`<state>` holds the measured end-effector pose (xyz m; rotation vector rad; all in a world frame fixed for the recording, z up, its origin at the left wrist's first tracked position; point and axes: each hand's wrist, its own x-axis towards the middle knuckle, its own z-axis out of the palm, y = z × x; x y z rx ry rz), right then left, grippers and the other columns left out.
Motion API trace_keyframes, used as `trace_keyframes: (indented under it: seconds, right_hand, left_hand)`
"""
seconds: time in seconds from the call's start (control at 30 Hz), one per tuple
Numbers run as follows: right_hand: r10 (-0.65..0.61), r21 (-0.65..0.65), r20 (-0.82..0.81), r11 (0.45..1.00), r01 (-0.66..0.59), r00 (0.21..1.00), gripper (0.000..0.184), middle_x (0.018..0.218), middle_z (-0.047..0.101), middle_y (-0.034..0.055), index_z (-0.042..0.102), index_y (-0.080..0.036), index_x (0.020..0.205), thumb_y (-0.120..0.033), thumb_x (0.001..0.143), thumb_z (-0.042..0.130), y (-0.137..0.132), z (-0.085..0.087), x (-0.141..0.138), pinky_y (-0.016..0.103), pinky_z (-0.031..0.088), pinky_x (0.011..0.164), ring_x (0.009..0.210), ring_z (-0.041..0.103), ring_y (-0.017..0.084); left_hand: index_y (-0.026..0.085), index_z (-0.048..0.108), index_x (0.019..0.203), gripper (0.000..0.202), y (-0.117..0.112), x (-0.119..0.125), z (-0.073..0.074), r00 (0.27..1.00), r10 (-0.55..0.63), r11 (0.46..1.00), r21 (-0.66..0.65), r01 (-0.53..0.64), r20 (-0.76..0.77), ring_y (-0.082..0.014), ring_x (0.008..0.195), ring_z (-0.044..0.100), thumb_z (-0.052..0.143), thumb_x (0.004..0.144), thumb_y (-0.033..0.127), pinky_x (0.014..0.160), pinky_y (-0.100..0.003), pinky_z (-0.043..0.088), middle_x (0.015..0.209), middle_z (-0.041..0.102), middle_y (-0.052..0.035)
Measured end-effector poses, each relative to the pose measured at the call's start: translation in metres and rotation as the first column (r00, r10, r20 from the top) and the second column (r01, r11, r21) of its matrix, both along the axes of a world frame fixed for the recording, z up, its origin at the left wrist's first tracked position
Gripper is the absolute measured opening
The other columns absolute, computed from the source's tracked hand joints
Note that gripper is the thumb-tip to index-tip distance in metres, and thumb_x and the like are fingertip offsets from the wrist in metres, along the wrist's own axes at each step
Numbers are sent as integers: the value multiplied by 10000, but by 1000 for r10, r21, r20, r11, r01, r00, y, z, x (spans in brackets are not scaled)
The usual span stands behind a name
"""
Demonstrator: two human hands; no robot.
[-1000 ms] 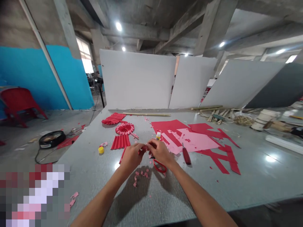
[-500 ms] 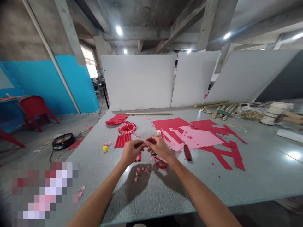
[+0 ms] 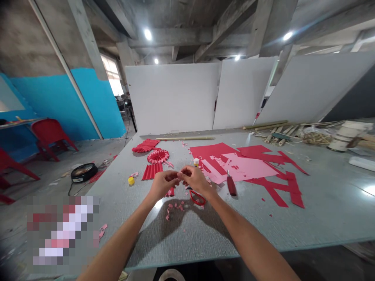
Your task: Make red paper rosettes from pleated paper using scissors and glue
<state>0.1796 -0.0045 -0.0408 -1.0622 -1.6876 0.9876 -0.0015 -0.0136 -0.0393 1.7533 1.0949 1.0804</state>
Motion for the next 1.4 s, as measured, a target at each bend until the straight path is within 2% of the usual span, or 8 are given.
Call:
trace_keyframes:
  seconds: [0.3,0.47,0.6,0.8,0.9,1.17,1.3,1.4]
  right_hand:
    - [38,-54,-60,998,-41,997,373,629,643,3,647,-180,799,-548,855,656,-1,5,3,244,482,517,545,607,135]
    - [101,-78,-108,991,-109,989,351,641,629,-2,637,-181,777,-516,878,625,-6,16,4,244,481,520,540,598,126]
    - [89,-38,-56,995,-91,994,245,711,670,9,658,-184,812,-423,861,637,-10,19,3,249,487,528,552,582,123]
    - [-8,85,82,996,1,997,262,734,695,22,680,-189,882,-437,896,597,-6,11,3,270,475,533,562,598,145]
    - [-30,134,131,991,12,991,236,722,700,20,684,-193,892,-405,911,581,-6,9,2,272,461,549,568,595,149]
    - [-72,181,170,983,40,983,191,660,663,1,670,-197,812,-319,915,566,-9,14,3,273,436,583,576,579,148]
    - [-41,185,187,983,5,982,203,655,661,6,667,-192,786,-322,910,571,-9,15,3,264,434,564,579,588,146]
    - [7,109,123,994,-21,992,275,679,664,13,671,-184,833,-403,939,543,-8,15,3,257,462,541,570,605,145]
  left_hand:
    - [115,765,874,320,5,0,-3,997,-27,999,-44,30,68,-172,618,696,679,849,422,546,-240,534,699,728,-81]
    - [97,742,850,349,0,2,1,968,-29,984,-165,71,248,-160,611,687,698,829,443,548,-235,519,722,722,-91]
    - [94,749,875,385,-3,2,3,960,-36,971,-218,100,279,-149,616,679,732,801,472,569,-230,506,735,725,-94]
    - [84,746,880,490,-3,4,1,960,-57,964,-235,125,275,-156,638,690,712,805,566,574,-239,512,798,734,-114]
    - [86,754,951,467,-2,4,1,963,-69,969,-213,127,261,-153,653,690,749,787,524,584,-238,517,834,740,-111]
    - [88,736,894,296,-2,5,3,958,1,961,-266,78,287,-148,630,696,711,813,371,575,-235,523,819,743,-108]
    - [97,718,918,245,-1,3,0,961,51,988,-155,-8,273,-163,624,704,730,766,288,570,-241,535,747,734,-78]
    - [112,691,881,160,1,2,-2,954,33,996,-84,-8,299,-170,620,708,671,751,202,550,-243,539,735,730,-63]
